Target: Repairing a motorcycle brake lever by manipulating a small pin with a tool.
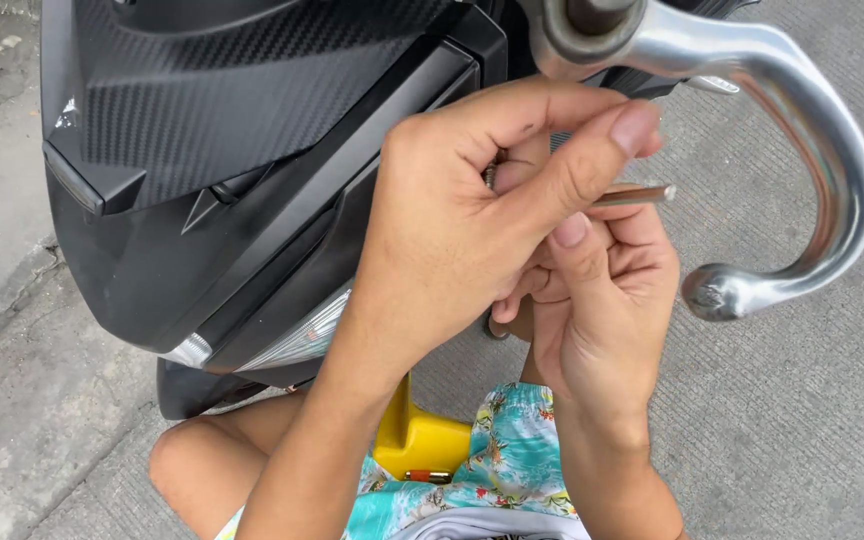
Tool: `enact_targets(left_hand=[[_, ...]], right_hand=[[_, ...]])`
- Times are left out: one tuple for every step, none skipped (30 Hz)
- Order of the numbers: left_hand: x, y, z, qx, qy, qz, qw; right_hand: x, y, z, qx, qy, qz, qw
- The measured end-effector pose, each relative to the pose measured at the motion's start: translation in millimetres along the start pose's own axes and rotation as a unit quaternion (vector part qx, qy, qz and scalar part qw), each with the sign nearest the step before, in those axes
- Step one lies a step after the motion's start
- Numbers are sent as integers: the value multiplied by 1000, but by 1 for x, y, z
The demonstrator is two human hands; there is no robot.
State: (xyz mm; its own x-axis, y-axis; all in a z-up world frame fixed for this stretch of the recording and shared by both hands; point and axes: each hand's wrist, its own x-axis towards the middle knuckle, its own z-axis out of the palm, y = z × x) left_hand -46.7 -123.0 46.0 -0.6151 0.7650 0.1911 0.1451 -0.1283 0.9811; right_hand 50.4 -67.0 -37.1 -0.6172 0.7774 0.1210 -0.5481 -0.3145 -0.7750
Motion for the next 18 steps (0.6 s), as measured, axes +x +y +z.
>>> enact_targets(left_hand=[[2,4,-3,67,-7,21,998],[3,6,-7,68,-8,22,997],[2,6,-12,71,-32,47,996],[2,6,-17,74,-55,73,993],[3,7,-21,75,-56,73,993],[3,8,-25,91,-57,87,990],[3,10,-29,107,-56,101,987],[7,11,-31,108,-56,102,987],[10,12,-33,114,-59,98,987],[14,13,-35,120,-61,93,986],[16,13,-35,120,-61,94,986],[18,12,-36,134,-57,93,985],[21,11,-36,147,-56,93,983],[21,11,-36,147,-57,93,983],[20,11,-35,164,-43,110,979],[20,10,-35,181,-29,127,975],[19,8,-34,181,-30,126,975],[18,7,-34,196,-13,131,972]], right_hand=[[3,-2,0,9,-16,28,999],[9,-7,0,11,-15,26,999],[14,-12,1,61,-35,99,993],[18,-16,1,110,-54,171,978],[21,-13,2,111,-54,171,978],[23,-11,3,125,-66,182,973],[26,-9,4,140,-80,193,968],[29,-8,5,140,-80,192,968],[32,-7,7,136,-83,195,968],[35,-5,8,132,-86,199,967],[38,-2,6,132,-87,199,967],[41,1,3,157,-95,205,961],[44,4,0,183,-101,209,955],[44,6,3,183,-100,208,956],[44,7,4,190,-102,210,954],[43,9,6,198,-104,211,952],[43,10,5,198,-103,211,952],[43,11,4,214,-106,217,946]])
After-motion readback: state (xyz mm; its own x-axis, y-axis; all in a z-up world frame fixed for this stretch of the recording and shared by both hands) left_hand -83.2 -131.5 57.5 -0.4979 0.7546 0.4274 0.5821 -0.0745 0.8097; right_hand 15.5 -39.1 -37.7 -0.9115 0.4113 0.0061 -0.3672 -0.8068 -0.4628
